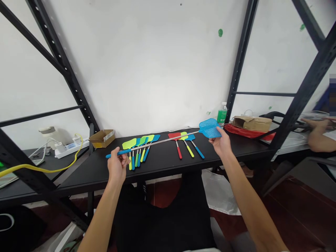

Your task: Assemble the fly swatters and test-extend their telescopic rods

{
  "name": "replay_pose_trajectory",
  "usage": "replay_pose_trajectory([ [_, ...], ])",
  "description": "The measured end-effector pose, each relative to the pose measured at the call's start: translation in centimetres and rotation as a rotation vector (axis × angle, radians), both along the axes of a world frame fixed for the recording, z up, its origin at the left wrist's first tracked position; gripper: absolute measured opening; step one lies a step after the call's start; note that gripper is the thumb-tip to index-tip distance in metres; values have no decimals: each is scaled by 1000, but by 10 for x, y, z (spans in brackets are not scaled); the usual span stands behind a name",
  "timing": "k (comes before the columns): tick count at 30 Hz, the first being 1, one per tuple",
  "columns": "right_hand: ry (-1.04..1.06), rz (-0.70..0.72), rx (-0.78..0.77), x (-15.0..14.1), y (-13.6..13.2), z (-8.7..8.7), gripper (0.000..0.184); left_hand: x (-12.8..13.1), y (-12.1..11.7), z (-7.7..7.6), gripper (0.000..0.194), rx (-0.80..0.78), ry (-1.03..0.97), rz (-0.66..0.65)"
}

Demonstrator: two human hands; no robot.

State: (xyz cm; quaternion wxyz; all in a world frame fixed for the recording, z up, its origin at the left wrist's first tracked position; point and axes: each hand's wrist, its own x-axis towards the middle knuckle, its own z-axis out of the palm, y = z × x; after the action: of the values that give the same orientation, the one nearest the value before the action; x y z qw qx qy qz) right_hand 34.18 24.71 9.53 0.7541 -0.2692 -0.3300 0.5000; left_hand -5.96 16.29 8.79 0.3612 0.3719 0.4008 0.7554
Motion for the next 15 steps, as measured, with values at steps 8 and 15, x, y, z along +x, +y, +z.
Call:
replay_pose_trajectory([
  [8, -292, 219, 10, 36, -4, -3, 29, -16, 1, 5, 37, -12, -39, 51],
  [15, -382, 187, -36, 24, -3, -6, 41, -11, -1, 3, 40, 20, 33, -8],
])
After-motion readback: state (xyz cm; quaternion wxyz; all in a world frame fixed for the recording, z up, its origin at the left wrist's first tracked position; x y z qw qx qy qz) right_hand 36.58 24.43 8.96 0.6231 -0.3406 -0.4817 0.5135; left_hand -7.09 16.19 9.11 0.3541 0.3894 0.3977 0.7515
